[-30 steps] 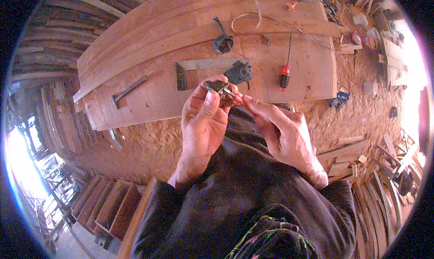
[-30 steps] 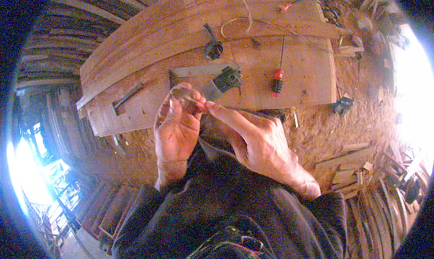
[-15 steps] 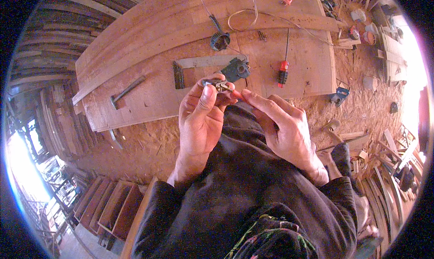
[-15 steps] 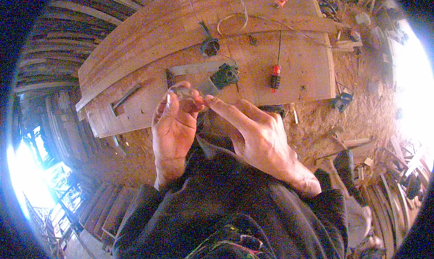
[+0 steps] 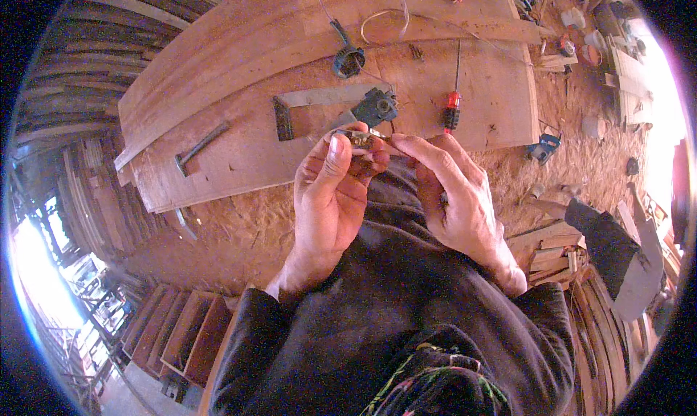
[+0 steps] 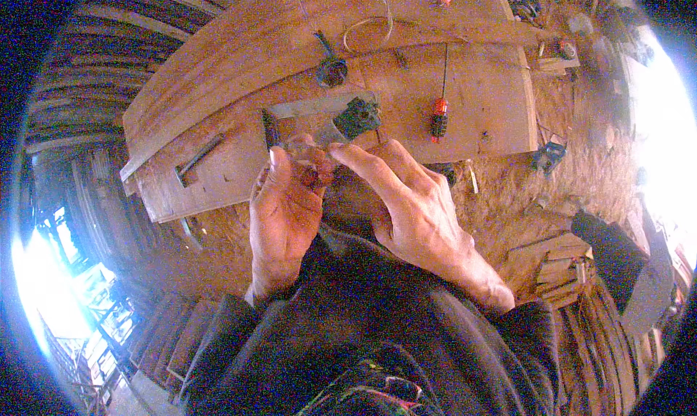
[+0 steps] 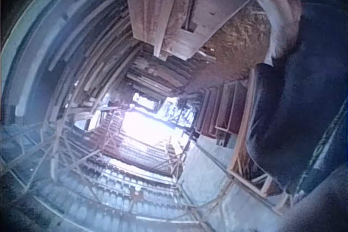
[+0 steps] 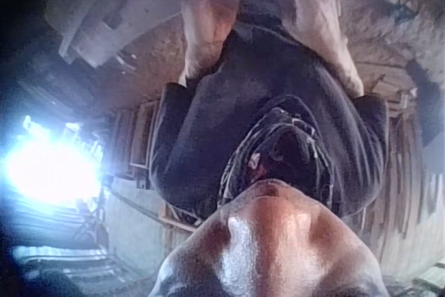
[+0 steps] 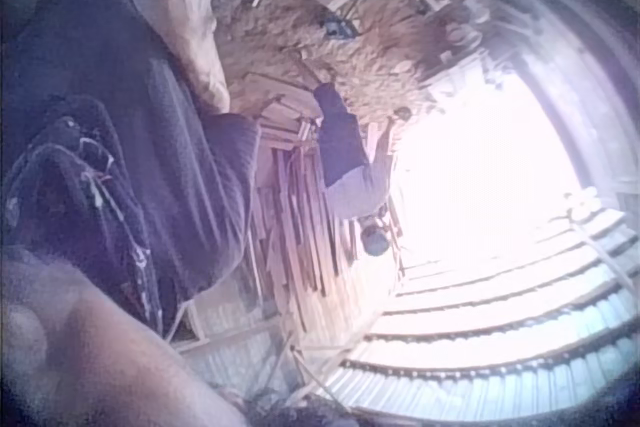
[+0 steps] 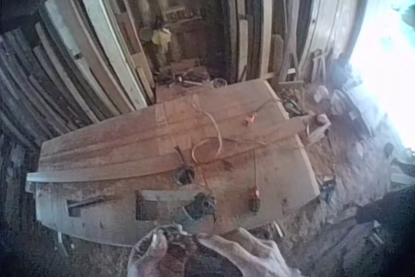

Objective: The person assembles a small electrical component, likely a switch or connector, using a screwdriver and their hands. They manipulate wires and small parts on a wooden workbench, securing them together.

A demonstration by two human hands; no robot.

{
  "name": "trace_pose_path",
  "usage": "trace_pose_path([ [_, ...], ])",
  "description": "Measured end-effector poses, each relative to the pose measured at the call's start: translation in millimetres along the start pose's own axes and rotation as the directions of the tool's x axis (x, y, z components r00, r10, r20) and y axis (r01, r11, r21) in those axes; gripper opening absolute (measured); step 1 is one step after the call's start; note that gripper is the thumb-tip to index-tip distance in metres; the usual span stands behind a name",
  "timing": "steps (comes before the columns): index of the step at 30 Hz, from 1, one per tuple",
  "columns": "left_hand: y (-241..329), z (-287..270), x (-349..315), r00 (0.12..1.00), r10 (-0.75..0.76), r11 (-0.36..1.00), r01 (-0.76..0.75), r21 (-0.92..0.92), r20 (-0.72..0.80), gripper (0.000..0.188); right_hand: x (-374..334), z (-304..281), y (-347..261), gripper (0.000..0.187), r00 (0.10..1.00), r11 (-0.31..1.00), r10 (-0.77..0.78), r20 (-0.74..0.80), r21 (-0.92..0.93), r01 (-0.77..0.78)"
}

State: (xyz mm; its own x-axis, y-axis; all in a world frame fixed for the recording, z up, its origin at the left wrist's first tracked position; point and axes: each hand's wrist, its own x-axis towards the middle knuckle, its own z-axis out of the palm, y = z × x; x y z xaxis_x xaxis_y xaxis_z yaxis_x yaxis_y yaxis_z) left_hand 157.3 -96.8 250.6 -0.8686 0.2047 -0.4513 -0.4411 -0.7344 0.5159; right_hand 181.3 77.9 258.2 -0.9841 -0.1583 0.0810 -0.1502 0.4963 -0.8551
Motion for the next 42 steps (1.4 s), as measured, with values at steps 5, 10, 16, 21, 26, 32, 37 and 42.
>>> trace_pose_path([
  [5, -1, -3, 0, 1.0, -0.003, 1.0, 0.003, 0.023, -0.008, 0.029, -1, -8, -5, 0.078, 0.988, 0.996, 0.08, 0.133, -0.058, -0.072],
  [10, -2, -5, -2, 1.0, -0.003, 0.998, 0.004, 0.062, -0.021, 0.028, 0, 3, -10, 0.048, 0.998, 0.997, 0.054, -0.037, -0.048, -0.056],
  [16, -4, -5, -3, 0.999, 0.035, 0.997, -0.035, 0.075, 0.0, 0.026, 1, 1, -12, 0.052, 0.997, 0.994, 0.083, -0.008, -0.065, -0.084],
  [21, -4, -6, -4, 0.998, 0.059, 0.991, -0.058, 0.12, -0.006, 0.025, 4, -1, -12, 0.055, 0.998, 0.997, 0.063, 0.009, -0.052, -0.062],
  [26, -5, -5, -2, 0.997, 0.067, 0.983, -0.059, 0.174, -0.042, 0.025, 4, 6, -6, 0.056, 0.999, 0.996, 0.032, -0.042, 0.088, -0.028],
  [32, -4, -6, -5, 1.0, 0.011, 0.994, -0.012, 0.109, 0.005, 0.028, 6, -2, -7, 0.052, 0.999, 0.986, 0.04, 0.023, 0.16, -0.043],
  [37, 0, -6, -3, 0.999, 0.0, 0.994, -0.005, 0.108, 0.04, 0.03, 6, -1, -5, 0.046, 1.0, 0.982, 0.024, 0.009, 0.186, -0.025],
  [42, -3, -7, -2, 0.999, -0.006, 0.992, 0.001, 0.123, 0.037, 0.029, 5, 6, -5, 0.044, 0.998, 0.967, 0.057, -0.04, 0.251, -0.045],
])
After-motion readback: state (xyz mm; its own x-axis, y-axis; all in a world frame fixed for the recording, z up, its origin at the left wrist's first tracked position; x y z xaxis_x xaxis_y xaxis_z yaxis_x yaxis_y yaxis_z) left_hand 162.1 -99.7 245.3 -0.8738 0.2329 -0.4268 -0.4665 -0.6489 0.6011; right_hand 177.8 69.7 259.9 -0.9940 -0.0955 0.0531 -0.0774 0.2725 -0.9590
